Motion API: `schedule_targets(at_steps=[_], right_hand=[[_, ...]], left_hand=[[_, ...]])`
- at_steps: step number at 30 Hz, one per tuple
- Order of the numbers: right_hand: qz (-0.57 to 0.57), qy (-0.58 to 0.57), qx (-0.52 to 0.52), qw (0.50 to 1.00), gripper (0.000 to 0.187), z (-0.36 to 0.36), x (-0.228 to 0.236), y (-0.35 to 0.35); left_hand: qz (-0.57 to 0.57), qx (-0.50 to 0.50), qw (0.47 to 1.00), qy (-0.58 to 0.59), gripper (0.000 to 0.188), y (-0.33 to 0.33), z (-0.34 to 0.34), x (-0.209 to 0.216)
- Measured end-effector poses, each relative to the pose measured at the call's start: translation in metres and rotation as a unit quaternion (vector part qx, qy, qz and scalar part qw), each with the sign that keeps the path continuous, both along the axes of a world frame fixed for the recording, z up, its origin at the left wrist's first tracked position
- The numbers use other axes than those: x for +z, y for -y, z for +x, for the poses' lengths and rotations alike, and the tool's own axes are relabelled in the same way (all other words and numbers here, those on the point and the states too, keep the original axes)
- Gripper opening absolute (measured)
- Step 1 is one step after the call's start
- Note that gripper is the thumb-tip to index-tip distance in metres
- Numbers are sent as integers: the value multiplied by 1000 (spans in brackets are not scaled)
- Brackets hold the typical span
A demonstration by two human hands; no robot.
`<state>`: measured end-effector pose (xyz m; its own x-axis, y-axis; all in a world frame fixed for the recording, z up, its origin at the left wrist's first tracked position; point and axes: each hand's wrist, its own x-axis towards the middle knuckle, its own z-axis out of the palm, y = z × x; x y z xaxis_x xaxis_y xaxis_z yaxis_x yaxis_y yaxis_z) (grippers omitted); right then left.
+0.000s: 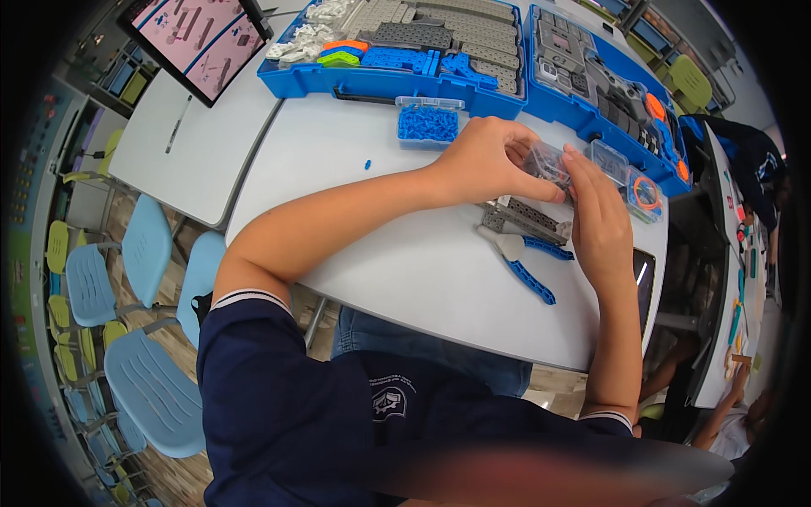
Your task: The person assembles a modular building kit by connecting gray and white plastic pieces on a white table. They use a small white tool to press components together, then open a blue storage case to retrieve additional parts and small screws from a clear container.
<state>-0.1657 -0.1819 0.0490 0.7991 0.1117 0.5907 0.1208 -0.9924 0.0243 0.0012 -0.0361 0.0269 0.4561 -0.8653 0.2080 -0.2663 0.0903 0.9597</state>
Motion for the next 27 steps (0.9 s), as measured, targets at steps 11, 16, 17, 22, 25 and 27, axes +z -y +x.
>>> schedule_targets(at_steps=[11,16,17,22,25,27], right_hand=[[-59,-65,-23,996,45,-7,1,-1],[-71,-52,-18,996,44,-7,-1,-1],[-69,-52,-18,996,44,-7,-1,-1],[-72,-36,-17,997,43,-5,0,-3],[-78,-30,-17,996,43,-4,-1,-3],[-82,-26,-18,996,43,-4,-2,-2]], left_hand=[[47,-1,998,33,66,-2,-1,2],[42,-16,999,19,70,-2,-2,2],[40,-15,999,21,70,-2,-2,2],[22,-17,999,16,68,0,-1,0],[28,-12,999,27,69,1,0,-1],[22,-16,1000,11,69,1,-1,-2]])
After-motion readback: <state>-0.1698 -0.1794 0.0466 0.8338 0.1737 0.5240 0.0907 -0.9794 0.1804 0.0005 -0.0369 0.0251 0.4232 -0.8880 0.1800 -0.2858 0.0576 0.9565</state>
